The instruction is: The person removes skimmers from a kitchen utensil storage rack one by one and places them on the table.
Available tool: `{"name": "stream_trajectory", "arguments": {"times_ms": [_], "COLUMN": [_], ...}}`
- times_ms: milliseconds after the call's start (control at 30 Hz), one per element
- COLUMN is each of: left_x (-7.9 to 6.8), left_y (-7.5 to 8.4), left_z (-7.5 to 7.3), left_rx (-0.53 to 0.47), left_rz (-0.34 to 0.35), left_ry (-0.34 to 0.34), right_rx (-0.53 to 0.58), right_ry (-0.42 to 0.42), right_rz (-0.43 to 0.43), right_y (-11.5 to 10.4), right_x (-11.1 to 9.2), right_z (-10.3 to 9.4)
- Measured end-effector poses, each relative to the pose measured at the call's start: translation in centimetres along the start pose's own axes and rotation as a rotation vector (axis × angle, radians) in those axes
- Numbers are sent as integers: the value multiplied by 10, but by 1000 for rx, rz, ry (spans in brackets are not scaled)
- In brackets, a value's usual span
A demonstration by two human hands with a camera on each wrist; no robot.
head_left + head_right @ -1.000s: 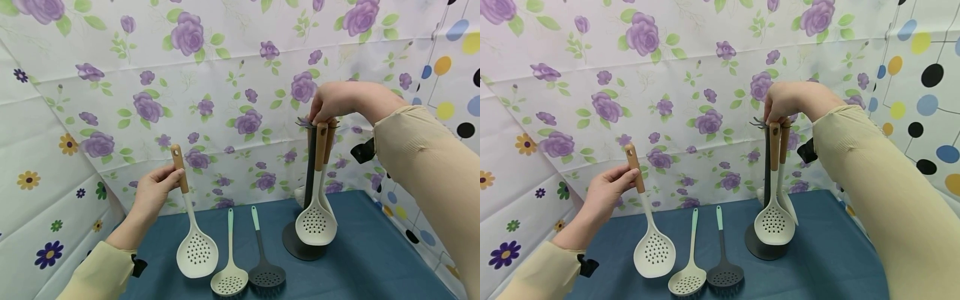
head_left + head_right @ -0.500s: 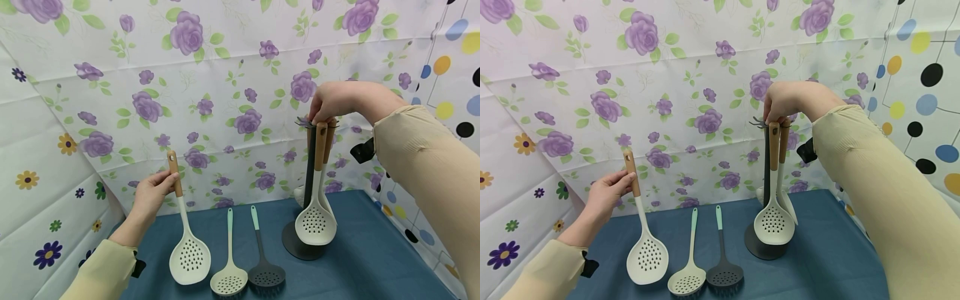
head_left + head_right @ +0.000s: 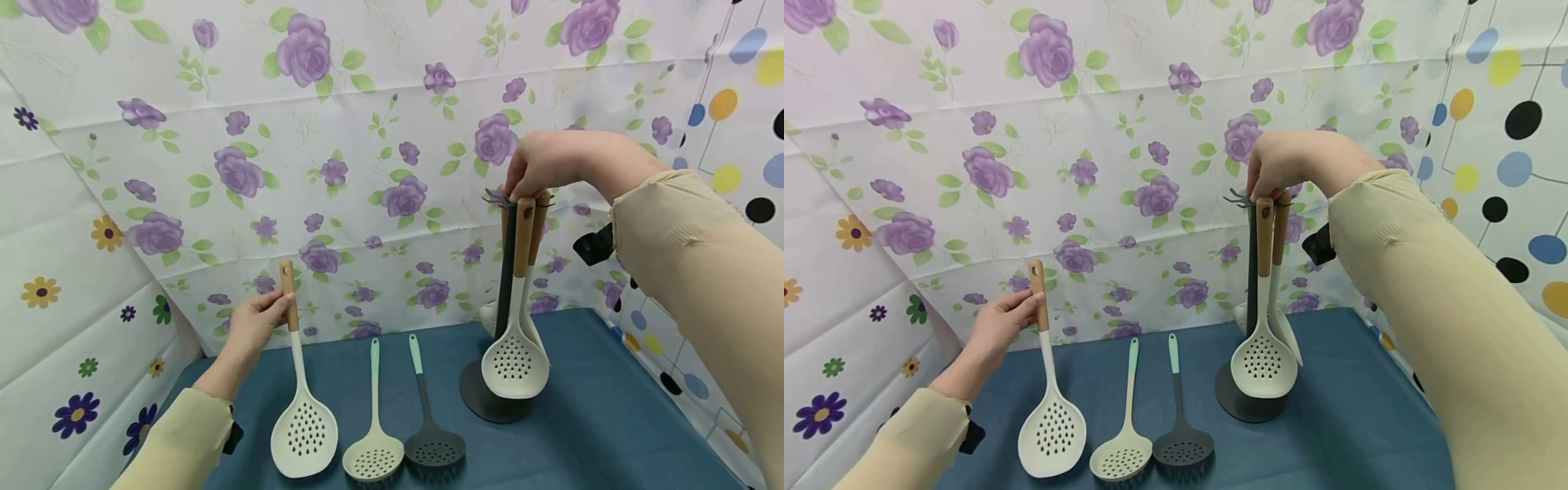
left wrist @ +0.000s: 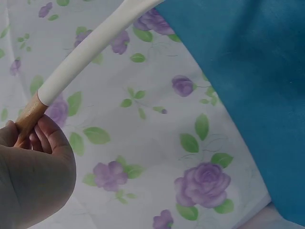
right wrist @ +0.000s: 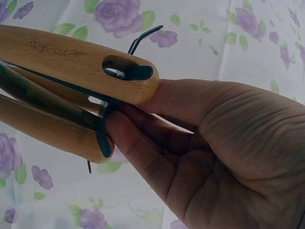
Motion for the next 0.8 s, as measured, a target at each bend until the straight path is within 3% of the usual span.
{"name": "stream_trajectory", "arguments": {"times_ms": [567, 800], "left_x": [15, 21], "left_y": [-33, -41], "left_z": [18, 26], "left_rx": [-14, -7], "left_rz": [-76, -71], "left_ry": [-53, -68], "right_rx": [10, 13], "right_ry": [-1, 0], "right_rz": [6, 8], "right_y": [1, 1], "right_x": [1, 1], "right_z": [0, 0]}}
Point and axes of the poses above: each hand's wrist, its own x-axis towards the middle knuckle, its own z-axis out of the palm, y = z × x, the point moved 8 cm from there along x, towards the middle knuckle, and after that the axes turned 10 degrees about -z, right-handed, at the moved point
